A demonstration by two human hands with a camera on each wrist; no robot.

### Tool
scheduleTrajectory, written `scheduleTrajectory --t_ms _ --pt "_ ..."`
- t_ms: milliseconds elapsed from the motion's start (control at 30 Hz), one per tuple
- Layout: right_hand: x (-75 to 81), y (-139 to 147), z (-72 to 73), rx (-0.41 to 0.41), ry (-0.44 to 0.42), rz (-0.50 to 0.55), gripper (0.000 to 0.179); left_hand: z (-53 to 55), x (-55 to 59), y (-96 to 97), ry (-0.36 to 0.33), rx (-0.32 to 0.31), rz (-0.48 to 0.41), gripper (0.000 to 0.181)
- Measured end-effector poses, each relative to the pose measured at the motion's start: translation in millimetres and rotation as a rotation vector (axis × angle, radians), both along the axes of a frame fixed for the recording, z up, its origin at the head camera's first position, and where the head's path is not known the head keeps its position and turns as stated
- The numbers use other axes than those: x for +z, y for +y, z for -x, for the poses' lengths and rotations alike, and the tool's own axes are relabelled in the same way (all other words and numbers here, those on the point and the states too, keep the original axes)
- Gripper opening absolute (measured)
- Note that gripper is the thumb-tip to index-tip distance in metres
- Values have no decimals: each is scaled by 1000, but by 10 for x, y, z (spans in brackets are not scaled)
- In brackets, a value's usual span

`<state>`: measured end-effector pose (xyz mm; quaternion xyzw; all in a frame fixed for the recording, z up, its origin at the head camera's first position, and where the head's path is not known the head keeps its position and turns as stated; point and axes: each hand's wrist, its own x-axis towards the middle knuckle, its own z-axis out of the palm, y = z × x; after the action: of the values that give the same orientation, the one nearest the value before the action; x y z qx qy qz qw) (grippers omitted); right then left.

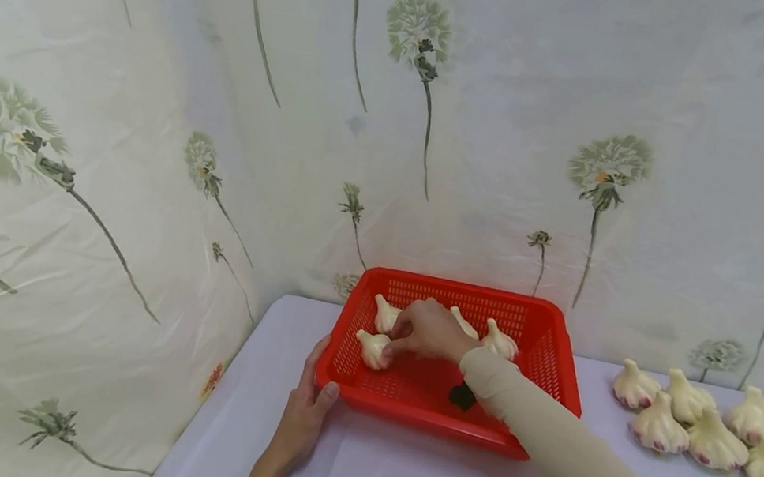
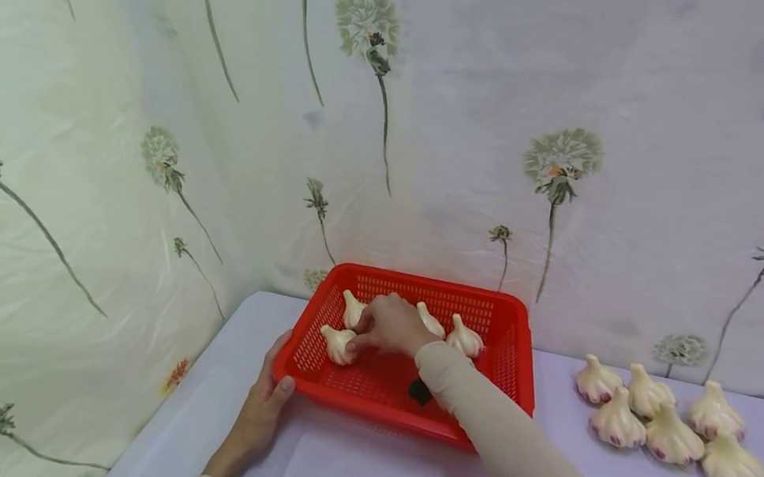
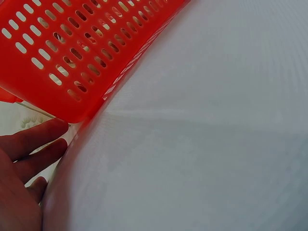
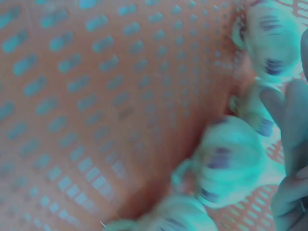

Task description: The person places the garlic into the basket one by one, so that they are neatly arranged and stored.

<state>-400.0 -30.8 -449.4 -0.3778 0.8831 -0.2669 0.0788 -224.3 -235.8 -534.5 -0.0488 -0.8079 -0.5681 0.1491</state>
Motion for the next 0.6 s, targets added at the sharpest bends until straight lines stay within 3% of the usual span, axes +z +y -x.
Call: scheduleTrajectory --t_ms 33,300,467,600 --pt "8 5 -3 0 3 -4 25 23 -50 -14 2 0 6 65" --pt "266 227 -13 36 51 -4 32 19 -57 9 -6 -10 11 65" --pt "589 552 4 34 66 -2 34 14 -60 13 7 2 29 65" --pt "880 890 -27 -12 128 -42 32 -5 -29 23 11 23 36 66"
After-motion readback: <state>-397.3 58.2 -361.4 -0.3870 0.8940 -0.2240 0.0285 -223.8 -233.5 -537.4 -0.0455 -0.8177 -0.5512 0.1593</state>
